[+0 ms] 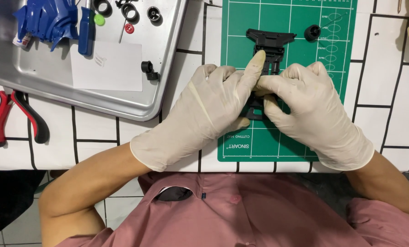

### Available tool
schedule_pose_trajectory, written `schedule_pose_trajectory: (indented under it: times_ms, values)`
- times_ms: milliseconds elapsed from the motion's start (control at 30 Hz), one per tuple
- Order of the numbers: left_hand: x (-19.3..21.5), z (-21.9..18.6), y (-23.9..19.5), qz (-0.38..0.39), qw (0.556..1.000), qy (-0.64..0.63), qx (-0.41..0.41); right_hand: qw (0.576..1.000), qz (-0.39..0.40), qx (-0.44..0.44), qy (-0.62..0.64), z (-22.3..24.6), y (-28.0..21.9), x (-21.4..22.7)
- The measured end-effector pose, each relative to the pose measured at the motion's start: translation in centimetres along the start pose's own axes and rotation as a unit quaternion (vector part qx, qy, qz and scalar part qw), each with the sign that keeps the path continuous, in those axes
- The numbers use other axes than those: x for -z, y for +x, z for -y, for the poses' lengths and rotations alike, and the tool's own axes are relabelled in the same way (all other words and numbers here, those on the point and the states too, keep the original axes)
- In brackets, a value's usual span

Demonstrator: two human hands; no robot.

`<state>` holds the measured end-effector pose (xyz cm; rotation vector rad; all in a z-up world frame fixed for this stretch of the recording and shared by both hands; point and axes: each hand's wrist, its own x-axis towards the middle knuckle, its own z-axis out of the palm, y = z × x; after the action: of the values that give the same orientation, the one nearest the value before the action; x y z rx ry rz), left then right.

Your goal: Assembling small internal components like gears and bushings into a toy car chassis on a cutting mat.

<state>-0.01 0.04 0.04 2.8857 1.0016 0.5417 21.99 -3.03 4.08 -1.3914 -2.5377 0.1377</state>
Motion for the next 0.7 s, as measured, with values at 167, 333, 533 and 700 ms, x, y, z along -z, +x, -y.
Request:
schedule_pose_trajectory:
  times_ms: [167,333,533,700]
  values:
    - [0.1,0.1,-0.3,-0.003,1.0,0.005,-0.005,0.999,0.014,-0.033,0.038,0.3,-0.2,0.2]
    - [0.6,-0.1,0.1,0.023,1.0,0.007,0.008,0.99,0.025,-0.046,0.132,-0.1,-0.2,1.8]
    - [0.6,-0.1,0.4,0.035,0.999,-0.002,0.01,0.994,0.0,-0.036,0.099,-0.4,-0.6,1.9]
    - [0.8,-0.1,0.3,0.023,1.0,0.008,0.009,0.996,0.022,-0.044,0.067,-0.2,-0.5,1.4]
